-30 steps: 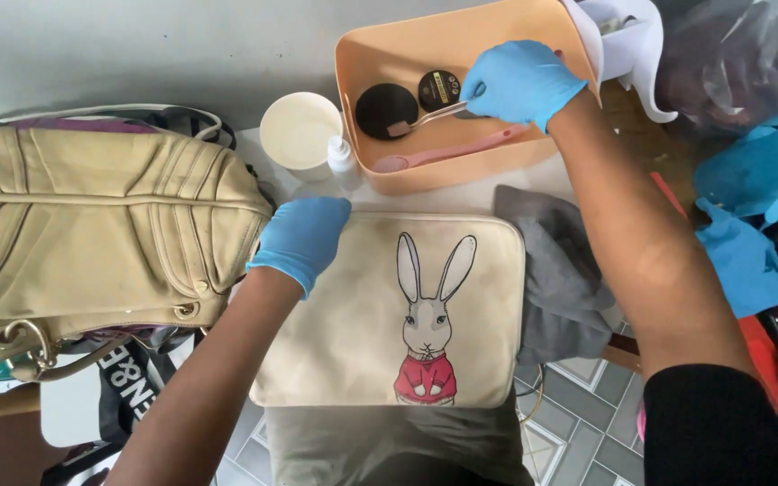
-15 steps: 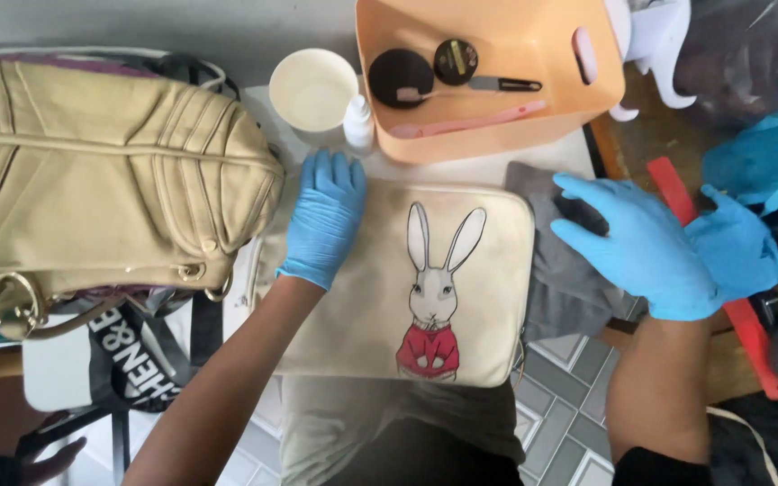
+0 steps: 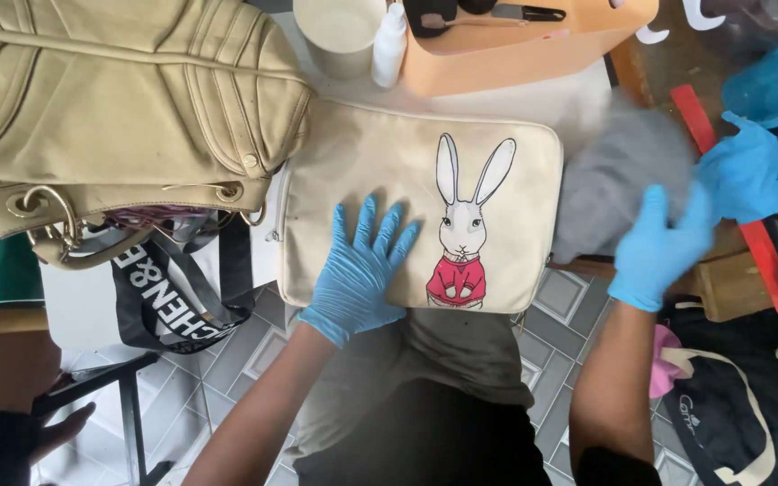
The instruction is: Cleaning a white pouch with a rabbit illustration using a cloth and cleaning solution.
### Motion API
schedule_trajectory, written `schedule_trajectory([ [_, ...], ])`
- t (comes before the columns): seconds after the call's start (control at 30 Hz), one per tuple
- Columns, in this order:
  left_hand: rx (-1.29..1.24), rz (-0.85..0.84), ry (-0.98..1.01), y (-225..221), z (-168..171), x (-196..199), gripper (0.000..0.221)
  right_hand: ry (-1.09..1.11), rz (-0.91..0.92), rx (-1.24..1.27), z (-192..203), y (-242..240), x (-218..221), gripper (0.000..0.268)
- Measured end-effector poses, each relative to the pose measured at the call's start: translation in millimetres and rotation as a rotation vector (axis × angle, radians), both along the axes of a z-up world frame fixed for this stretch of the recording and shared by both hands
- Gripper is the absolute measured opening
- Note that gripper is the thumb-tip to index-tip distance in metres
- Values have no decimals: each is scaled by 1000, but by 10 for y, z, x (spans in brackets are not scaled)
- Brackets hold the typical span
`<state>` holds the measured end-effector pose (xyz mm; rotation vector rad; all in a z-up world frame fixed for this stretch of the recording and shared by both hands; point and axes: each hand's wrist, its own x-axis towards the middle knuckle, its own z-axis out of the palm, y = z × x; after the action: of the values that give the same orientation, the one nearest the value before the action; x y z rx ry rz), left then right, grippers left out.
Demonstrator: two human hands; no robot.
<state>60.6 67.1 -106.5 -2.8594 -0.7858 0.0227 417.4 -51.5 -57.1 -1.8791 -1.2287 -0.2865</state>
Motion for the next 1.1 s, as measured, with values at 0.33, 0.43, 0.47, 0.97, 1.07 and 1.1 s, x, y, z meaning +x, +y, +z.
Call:
schedule_trajectory([
  [0.33,-133,3,-182,-240,-157,569,115,264,240,675,862,-197,-623,31],
  [0.43,-165,-22,-236,-240,-141,675,102,110,115,750,531,-131,-612,31],
  [0.47,-214,-83,-286,-245,-132,682,92,20,88,643,361,-150,-569,46],
  [0.97,-363,307,-158,1019,219,51,106,-519,123,-623,-111,1037,-942,81],
  [1.07,-389,324,-170,1059,203,55,101,-437,138,-620,-82,1055,-837,59],
  [1.1,-392,324,-172,1058,210,51,101,-439,139,-622,-74,1046,-816,59],
])
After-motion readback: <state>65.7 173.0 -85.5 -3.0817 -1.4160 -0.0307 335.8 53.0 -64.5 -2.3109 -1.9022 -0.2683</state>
